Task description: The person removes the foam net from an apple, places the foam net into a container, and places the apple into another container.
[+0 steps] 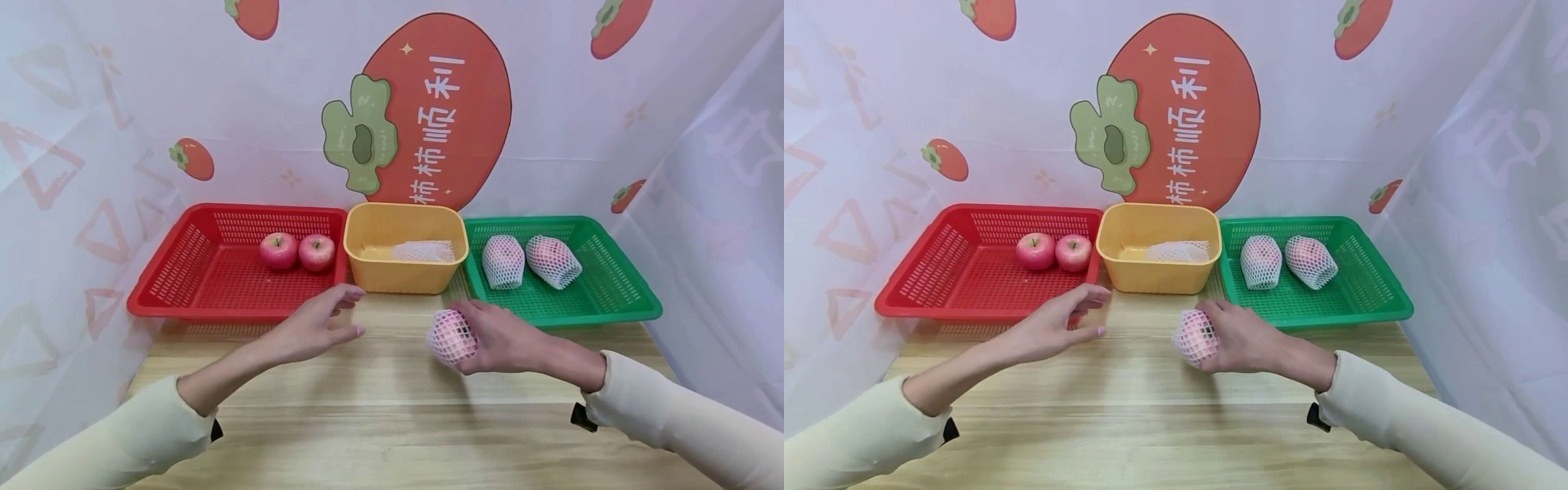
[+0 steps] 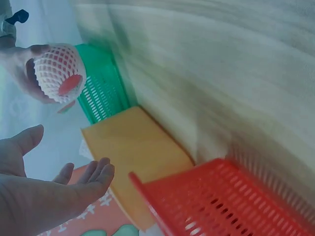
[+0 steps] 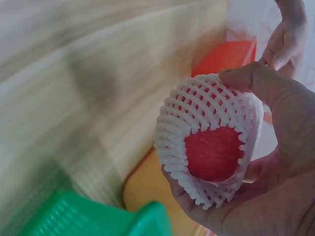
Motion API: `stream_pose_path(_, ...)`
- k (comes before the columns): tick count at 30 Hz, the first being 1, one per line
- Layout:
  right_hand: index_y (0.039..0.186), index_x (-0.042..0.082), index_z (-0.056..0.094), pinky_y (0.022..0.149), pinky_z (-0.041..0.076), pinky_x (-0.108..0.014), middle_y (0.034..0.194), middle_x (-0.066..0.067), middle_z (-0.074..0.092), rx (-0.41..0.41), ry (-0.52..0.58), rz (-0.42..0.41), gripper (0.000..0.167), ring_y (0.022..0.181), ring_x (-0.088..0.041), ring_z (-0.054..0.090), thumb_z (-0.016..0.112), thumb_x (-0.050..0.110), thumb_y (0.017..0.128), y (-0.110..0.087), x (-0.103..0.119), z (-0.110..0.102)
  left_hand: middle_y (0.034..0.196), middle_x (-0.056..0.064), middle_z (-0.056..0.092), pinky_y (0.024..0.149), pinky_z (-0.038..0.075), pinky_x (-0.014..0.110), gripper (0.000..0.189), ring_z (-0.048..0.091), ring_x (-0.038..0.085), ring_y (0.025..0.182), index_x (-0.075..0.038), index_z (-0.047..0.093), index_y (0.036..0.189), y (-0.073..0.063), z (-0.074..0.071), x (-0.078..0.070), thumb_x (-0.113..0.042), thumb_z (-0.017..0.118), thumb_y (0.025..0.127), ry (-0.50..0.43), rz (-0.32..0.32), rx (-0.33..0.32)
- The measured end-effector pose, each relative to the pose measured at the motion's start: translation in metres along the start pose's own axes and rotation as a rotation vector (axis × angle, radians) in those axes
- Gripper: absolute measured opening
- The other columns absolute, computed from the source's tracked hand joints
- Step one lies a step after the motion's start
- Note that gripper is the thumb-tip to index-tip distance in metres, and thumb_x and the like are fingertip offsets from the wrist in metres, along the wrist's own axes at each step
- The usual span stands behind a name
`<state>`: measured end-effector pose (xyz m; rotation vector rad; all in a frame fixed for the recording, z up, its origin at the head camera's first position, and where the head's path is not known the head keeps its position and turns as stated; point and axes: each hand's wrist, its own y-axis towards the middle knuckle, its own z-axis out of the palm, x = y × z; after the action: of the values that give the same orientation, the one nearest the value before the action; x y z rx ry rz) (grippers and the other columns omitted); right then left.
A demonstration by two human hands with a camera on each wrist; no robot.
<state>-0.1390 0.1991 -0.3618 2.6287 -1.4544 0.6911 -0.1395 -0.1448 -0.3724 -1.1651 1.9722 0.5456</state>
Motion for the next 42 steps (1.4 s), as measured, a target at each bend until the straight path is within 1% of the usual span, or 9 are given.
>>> stream_pose_path(6, 0.147, 0.005, 0.052, 0.090, 0.059, -0.046, 0.129, -0.012, 0.065, 0.034, 0.016, 0.026, 0.089, 0.109, -0.025, 0.064, 0.095, 0.033, 0.073, 0.004, 0.004, 0.016, 0.144, 0.015, 0.061, 0.111, 0.050, 0.056, 0.053, 0.062, 0.038, 0.132, -0.003, 0.055, 0.141, -0.001, 0.018, 0.009, -0.020, 0.078, 0.097, -0.023, 0.003, 0.010)
stream_pose_path(9, 0.145, 0.005, 0.053, 0.090, 0.059, -0.048, 0.128, -0.014, 0.065, 0.036, 0.007, 0.011, 0.088, 0.108, -0.026, 0.065, 0.095, 0.032, 0.072, 0.007, 0.003, 0.023, 0.141, 0.018, 0.062, 0.110, 0.051, 0.057, 0.049, 0.064, 0.041, 0.129, 0.000, 0.057, 0.138, 0.001, 0.027, 0.012, -0.016, 0.077, 0.097, -0.062, 0.015, 0.008)
stream_pose_path(13, 0.143, 0.003, 0.054, 0.088, 0.059, -0.048, 0.125, -0.014, 0.066, 0.033, 0.010, -0.022, 0.086, 0.105, -0.024, 0.066, 0.094, 0.029, 0.072, 0.008, 0.000, 0.032, 0.137, 0.020, 0.064, 0.108, 0.051, 0.058, 0.044, 0.065, 0.044, 0.125, 0.002, 0.059, 0.134, 0.005, 0.040, 0.019, -0.010, 0.076, 0.096, -0.132, 0.034, 0.002)
stream_pose_path(18, 0.143, 0.003, 0.054, 0.089, 0.059, -0.046, 0.125, -0.014, 0.066, 0.037, 0.020, -0.023, 0.086, 0.104, -0.024, 0.066, 0.094, 0.030, 0.072, 0.013, -0.001, 0.042, 0.136, 0.024, 0.063, 0.105, 0.054, 0.057, 0.039, 0.066, 0.046, 0.123, 0.003, 0.060, 0.132, 0.009, 0.054, 0.028, -0.008, 0.075, 0.097, -0.179, 0.039, 0.013)
stream_pose_path(23, 0.142, 0.005, 0.055, 0.087, 0.059, -0.044, 0.121, -0.012, 0.066, 0.045, 0.043, -0.029, 0.084, 0.101, -0.022, 0.065, 0.094, 0.031, 0.073, 0.019, 0.000, 0.051, 0.135, 0.028, 0.063, 0.103, 0.057, 0.050, 0.035, 0.065, 0.047, 0.124, 0.005, 0.061, 0.130, 0.014, 0.068, 0.036, -0.008, 0.072, 0.100, -0.233, 0.020, 0.035)
stream_pose_path(28, 0.142, 0.005, 0.055, 0.086, 0.059, -0.043, 0.117, -0.010, 0.067, 0.035, 0.050, -0.066, 0.084, 0.099, -0.021, 0.066, 0.094, 0.032, 0.072, 0.021, 0.002, 0.059, 0.130, 0.029, 0.065, 0.099, 0.060, 0.043, 0.031, 0.069, 0.043, 0.119, 0.008, 0.061, 0.128, 0.017, 0.080, 0.040, -0.006, 0.069, 0.102, -0.268, 0.004, 0.053)
stream_pose_path(32, 0.143, 0.005, 0.054, 0.086, 0.059, -0.043, 0.117, -0.009, 0.067, 0.020, 0.048, -0.088, 0.085, 0.099, -0.021, 0.067, 0.093, 0.033, 0.072, 0.022, 0.004, 0.061, 0.125, 0.027, 0.068, 0.094, 0.062, 0.037, 0.024, 0.073, 0.038, 0.113, 0.008, 0.065, 0.123, 0.018, 0.089, 0.042, -0.001, 0.068, 0.101, -0.281, 0.009, 0.028)
stream_pose_path(37, 0.143, 0.005, 0.054, 0.085, 0.059, -0.043, 0.118, -0.010, 0.067, 0.012, 0.039, -0.102, 0.086, 0.099, -0.021, 0.066, 0.092, 0.034, 0.072, 0.023, 0.006, 0.063, 0.121, 0.020, 0.072, 0.090, 0.062, 0.030, 0.019, 0.075, 0.034, 0.108, 0.003, 0.069, 0.118, 0.020, 0.099, 0.045, -0.001, 0.070, 0.099, -0.313, 0.014, -0.011)
stream_pose_path(42, 0.143, 0.004, 0.054, 0.082, 0.059, -0.040, 0.117, -0.010, 0.067, 0.008, 0.041, -0.111, 0.087, 0.098, -0.021, 0.066, 0.093, 0.033, 0.071, 0.023, 0.007, 0.065, 0.117, 0.021, 0.074, 0.089, 0.062, 0.028, 0.021, 0.075, 0.033, 0.105, 0.005, 0.070, 0.117, 0.024, 0.109, 0.048, 0.004, 0.070, 0.097, -0.345, 0.045, -0.015)
